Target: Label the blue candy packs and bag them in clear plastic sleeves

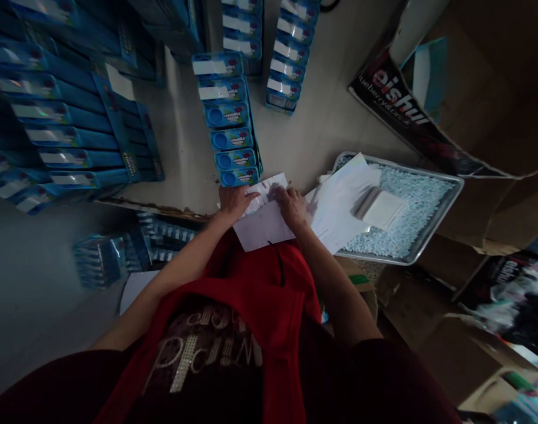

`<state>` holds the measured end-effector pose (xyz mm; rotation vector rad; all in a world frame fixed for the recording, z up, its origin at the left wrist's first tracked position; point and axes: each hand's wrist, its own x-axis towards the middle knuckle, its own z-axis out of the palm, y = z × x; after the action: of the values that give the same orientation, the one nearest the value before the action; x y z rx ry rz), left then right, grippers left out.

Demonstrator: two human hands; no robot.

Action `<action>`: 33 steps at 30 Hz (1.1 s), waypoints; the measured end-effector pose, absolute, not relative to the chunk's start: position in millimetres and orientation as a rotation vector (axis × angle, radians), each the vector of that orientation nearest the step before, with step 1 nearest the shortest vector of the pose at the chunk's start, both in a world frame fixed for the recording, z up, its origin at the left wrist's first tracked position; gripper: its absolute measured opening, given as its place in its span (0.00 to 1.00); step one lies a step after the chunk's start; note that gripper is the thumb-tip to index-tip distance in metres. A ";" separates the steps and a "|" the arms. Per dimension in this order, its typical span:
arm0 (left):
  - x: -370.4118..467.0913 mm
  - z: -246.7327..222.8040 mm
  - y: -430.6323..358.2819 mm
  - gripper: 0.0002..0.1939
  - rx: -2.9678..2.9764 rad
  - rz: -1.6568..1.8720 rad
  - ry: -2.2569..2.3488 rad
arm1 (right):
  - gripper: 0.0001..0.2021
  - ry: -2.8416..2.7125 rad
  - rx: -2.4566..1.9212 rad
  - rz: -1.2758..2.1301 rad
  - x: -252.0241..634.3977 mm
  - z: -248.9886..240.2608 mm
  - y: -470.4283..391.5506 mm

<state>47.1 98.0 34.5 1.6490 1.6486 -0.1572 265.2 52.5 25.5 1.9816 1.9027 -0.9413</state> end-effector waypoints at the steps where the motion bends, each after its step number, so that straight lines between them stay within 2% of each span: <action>1: 52.5 31.9 100.2 0.15 1.598 -0.132 1.667 | 0.21 1.922 1.950 -0.951 267.4 26.4 53.5; 4: 62.9 27.2 104.2 0.12 1.500 -0.104 1.720 | 0.20 1.986 1.898 -0.945 267.7 33.4 61.0; 11: 61.0 24.7 102.5 0.11 1.420 0.050 1.727 | 0.28 2.243 1.733 -0.965 238.7 35.8 85.6; 16: 56.5 18.0 102.2 0.07 1.286 0.010 1.750 | 0.32 2.298 1.608 -0.961 237.1 23.7 72.3; 23: 49.1 15.8 106.2 0.07 1.293 -0.065 1.698 | 0.36 2.398 1.437 -1.008 252.1 15.5 46.6; 33: 51.4 13.6 102.7 0.13 1.377 -0.090 1.800 | 0.30 2.364 1.618 -0.905 235.0 21.2 72.1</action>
<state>51.4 102.7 13.6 1.3767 1.8001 -0.0900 235.0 72.1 21.2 1.6185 2.3643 -0.9045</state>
